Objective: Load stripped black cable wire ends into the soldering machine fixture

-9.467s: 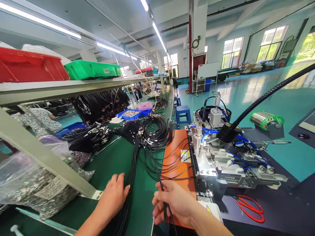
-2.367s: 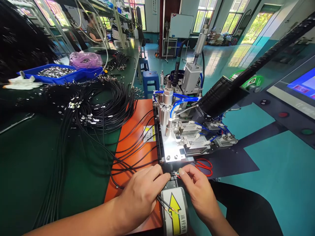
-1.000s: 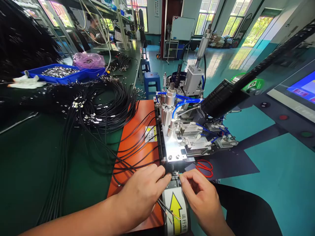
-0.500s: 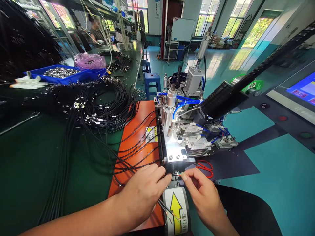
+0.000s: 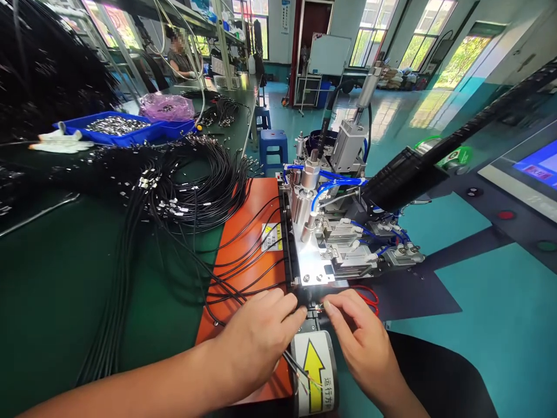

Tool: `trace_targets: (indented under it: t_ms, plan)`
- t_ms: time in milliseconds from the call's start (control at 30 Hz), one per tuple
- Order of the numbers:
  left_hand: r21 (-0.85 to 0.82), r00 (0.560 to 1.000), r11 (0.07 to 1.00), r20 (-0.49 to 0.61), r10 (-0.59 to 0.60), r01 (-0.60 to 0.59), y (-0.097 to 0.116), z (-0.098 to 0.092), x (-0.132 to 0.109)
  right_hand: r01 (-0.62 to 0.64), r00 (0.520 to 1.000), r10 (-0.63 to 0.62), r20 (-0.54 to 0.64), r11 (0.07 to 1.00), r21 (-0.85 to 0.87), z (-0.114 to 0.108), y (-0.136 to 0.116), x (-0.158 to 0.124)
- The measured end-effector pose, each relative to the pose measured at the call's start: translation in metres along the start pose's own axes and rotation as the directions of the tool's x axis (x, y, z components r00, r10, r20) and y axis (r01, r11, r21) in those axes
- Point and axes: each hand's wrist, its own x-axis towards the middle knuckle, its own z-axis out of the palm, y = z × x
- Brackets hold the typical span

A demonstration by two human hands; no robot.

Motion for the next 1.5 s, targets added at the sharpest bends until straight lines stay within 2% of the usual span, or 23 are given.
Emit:
trace_targets:
  t_ms: [200, 367, 567, 667, 800, 933, 1033, 1133, 1200, 1267, 1300, 1333, 1400, 1500]
  plan:
    - [0.015, 1.0, 1.0, 0.021, -0.009, 0.009, 0.001, 0.0, -0.001, -0.058, 0.998, 0.057, -0.011, 0.998, -0.02, 0.003, 0.001, 0.0]
    - [0.024, 0.999, 1.0, -0.036, 0.004, -0.003, 0.003, 0.0, -0.005, -0.12, 0.993, 0.12, 0.003, 0.992, -0.036, 0.007, 0.002, 0.0]
    - [-0.023, 0.99, 0.997, -0.124, -0.07, 0.067, 0.002, 0.008, -0.01, -0.273, 0.958, 0.265, 0.105, 0.959, 0.073, 0.007, -0.001, 0.003]
    - [-0.033, 0.985, 0.995, -0.139, -0.102, 0.098, -0.001, 0.018, -0.009, -0.314, 0.943, 0.291, 0.158, 0.939, 0.142, 0.005, -0.003, 0.003]
    - [-0.027, 0.982, 0.994, -0.152, -0.113, 0.11, -0.001, 0.027, -0.008, -0.277, 0.959, 0.264, 0.108, 0.951, 0.138, 0.007, -0.004, 0.001]
    - [-0.011, 0.96, 0.993, -0.256, -0.113, 0.114, 0.002, 0.029, -0.011, -0.273, 0.962, 0.267, 0.061, 0.952, 0.136, 0.014, -0.001, 0.0]
    - [-0.001, 0.947, 0.99, -0.292, -0.133, 0.138, 0.004, 0.028, -0.014, -0.274, 0.961, 0.275, 0.022, 0.94, 0.203, 0.019, 0.001, 0.001]
    - [0.025, 0.951, 0.987, -0.273, -0.147, 0.159, 0.005, 0.026, -0.016, -0.28, 0.958, 0.284, 0.025, 0.921, 0.271, 0.02, 0.004, 0.0]
    - [0.046, 0.961, 0.987, -0.24, -0.139, 0.154, 0.005, 0.025, -0.017, -0.28, 0.957, 0.289, 0.0, 0.926, 0.254, 0.016, 0.005, -0.003]
    - [0.066, 0.968, 0.987, -0.213, -0.129, 0.146, 0.006, 0.024, -0.019, -0.231, 0.966, 0.247, -0.079, 0.958, 0.171, 0.009, 0.005, -0.009]
    - [0.074, 0.97, 0.987, -0.207, -0.126, 0.144, 0.006, 0.024, -0.019, -0.176, 0.976, 0.188, -0.11, 0.978, 0.11, 0.006, 0.003, -0.013]
    - [0.081, 0.971, 0.986, -0.203, -0.127, 0.145, 0.007, 0.023, -0.02, -0.097, 0.988, 0.102, -0.119, 0.994, 0.048, 0.003, 0.001, -0.017]
    - [0.085, 0.97, 0.985, -0.206, -0.127, 0.147, 0.008, 0.021, -0.021, 0.117, 0.992, -0.119, -0.04, 0.992, -0.043, 0.0, -0.003, -0.026]
    - [0.027, 0.97, 0.997, -0.233, -0.064, 0.073, 0.01, 0.019, -0.019, 0.413, 0.91, -0.408, 0.069, 0.909, -0.064, 0.003, -0.01, -0.036]
